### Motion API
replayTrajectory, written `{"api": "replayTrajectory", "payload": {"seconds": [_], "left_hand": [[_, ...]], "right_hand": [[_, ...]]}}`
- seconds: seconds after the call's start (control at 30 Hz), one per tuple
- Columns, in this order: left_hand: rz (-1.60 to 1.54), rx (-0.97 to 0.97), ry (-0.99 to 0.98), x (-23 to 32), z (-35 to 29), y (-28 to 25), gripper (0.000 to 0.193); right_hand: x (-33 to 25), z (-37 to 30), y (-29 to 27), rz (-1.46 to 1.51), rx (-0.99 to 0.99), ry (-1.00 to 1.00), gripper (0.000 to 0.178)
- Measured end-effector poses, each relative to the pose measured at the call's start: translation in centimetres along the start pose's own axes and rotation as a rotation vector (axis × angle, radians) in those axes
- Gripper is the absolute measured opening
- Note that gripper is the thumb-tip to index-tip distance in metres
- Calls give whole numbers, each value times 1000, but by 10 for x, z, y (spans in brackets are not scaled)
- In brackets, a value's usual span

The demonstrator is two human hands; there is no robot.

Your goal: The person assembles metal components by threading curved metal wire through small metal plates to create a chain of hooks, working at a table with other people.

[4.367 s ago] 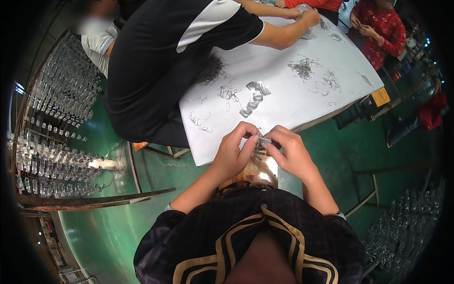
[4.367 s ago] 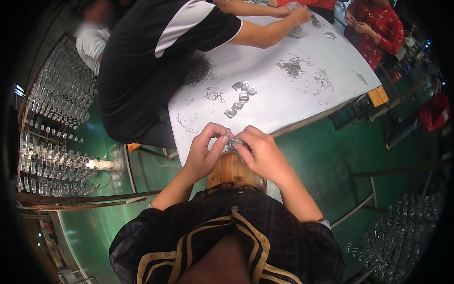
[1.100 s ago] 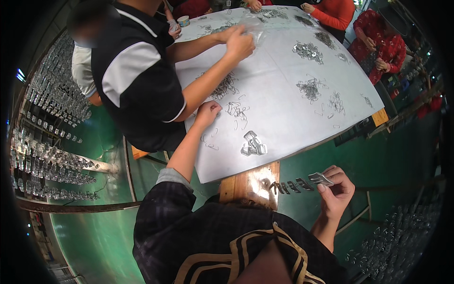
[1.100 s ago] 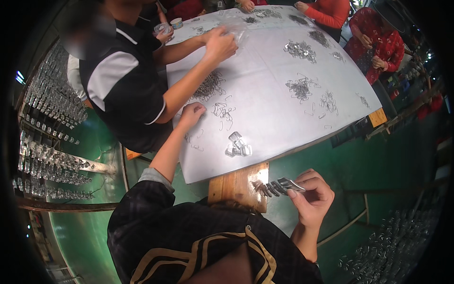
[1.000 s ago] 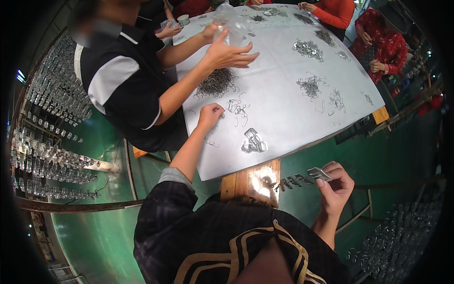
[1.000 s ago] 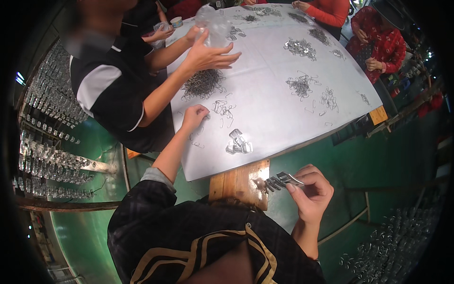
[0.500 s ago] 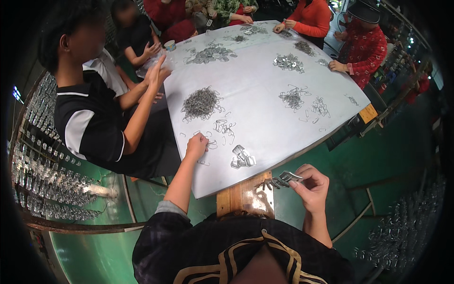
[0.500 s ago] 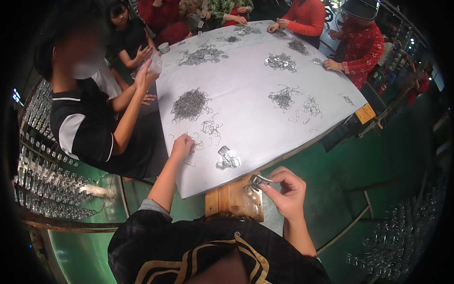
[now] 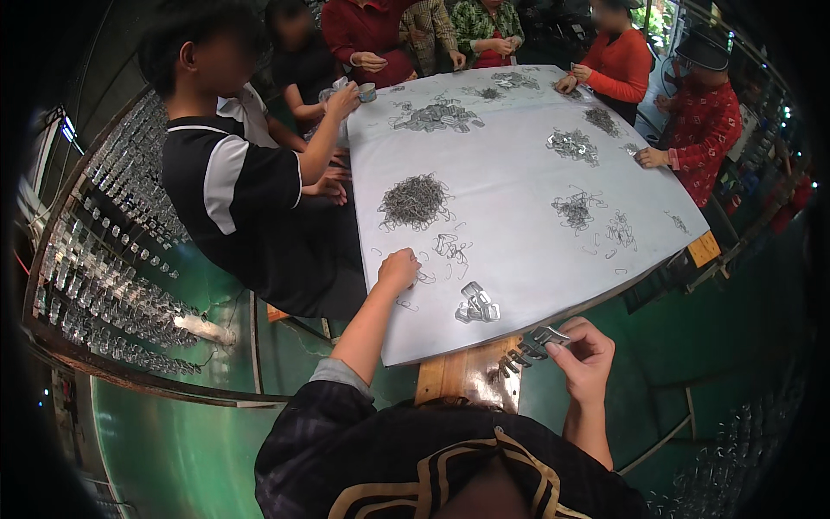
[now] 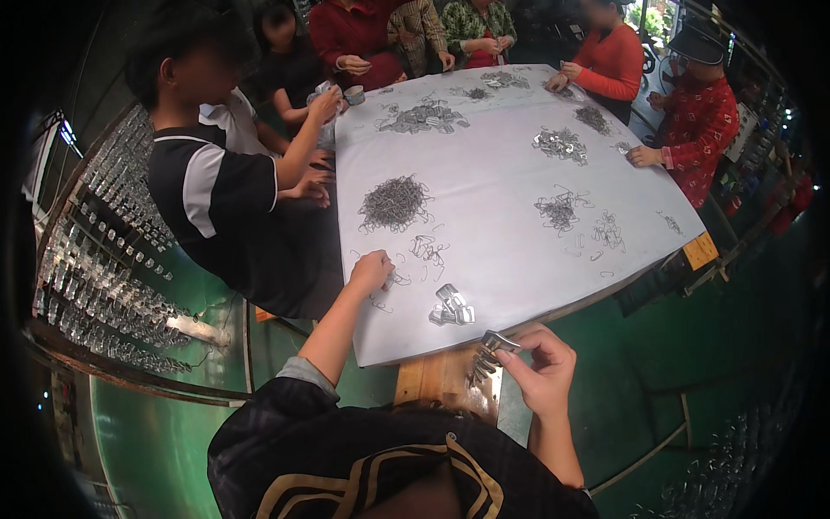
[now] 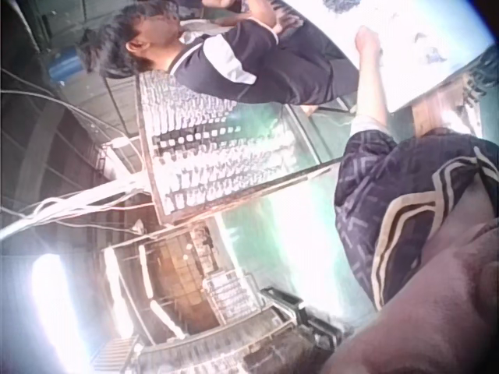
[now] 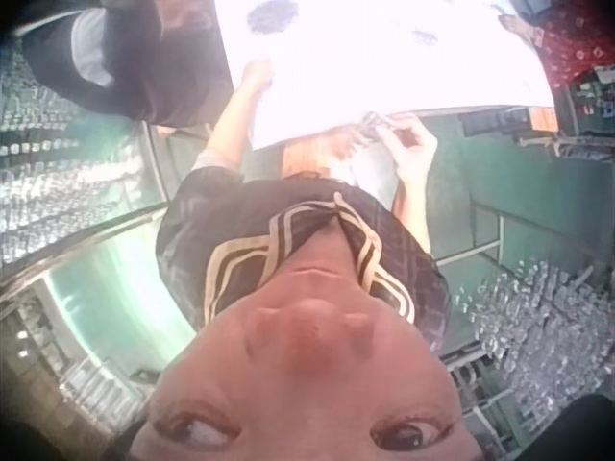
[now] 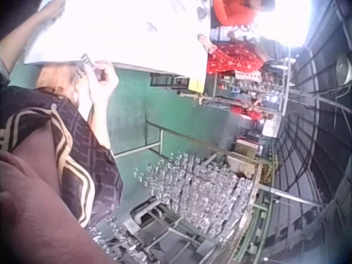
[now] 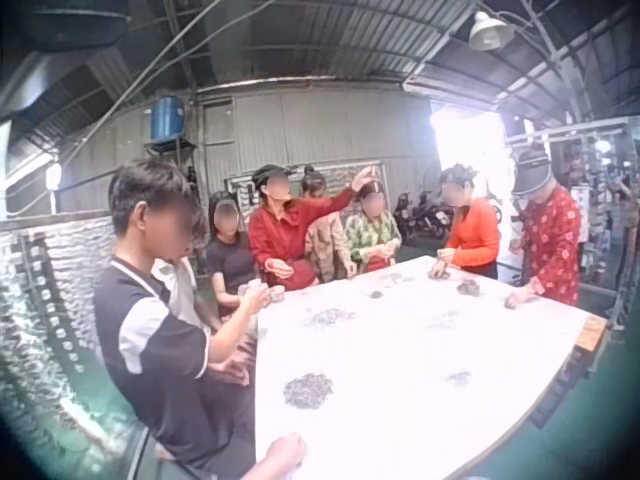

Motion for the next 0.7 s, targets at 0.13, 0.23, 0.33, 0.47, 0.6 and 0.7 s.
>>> {"api": "replayTrajectory", "payload": {"seconds": [0.13, 0.23, 0.33, 0.47, 0.6, 0.7], "left_hand": [[127, 93, 183, 1, 7, -1, 16], [76, -28, 95, 2, 10, -3, 14], [-70, -125, 27, 4, 5, -2, 15], [-149, -180, 15, 1, 4, 0, 16], [-274, -247, 71, -11, 14, -5, 16], [-456, -311, -25, -22, 12, -4, 15]], "right_hand": [[3, 1, 0, -11, 8, 20, 15], [1, 7, 1, -18, -1, 23, 15], [3, 4, -1, -27, 13, 37, 15], [6, 7, -2, -29, 11, 36, 15], [9, 9, 1, -16, 10, 33, 15], [14, 9, 1, -10, 1, 54, 15]]}}
Point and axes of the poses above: each hand's wrist, its own z-axis towards the middle knuckle, its own y-axis out of the palm, x = y × z, the point moved 5 cm from there along z, towards the middle knuckle, and after that the axes turned 9 degrees about -x, right-handed, at the moved point
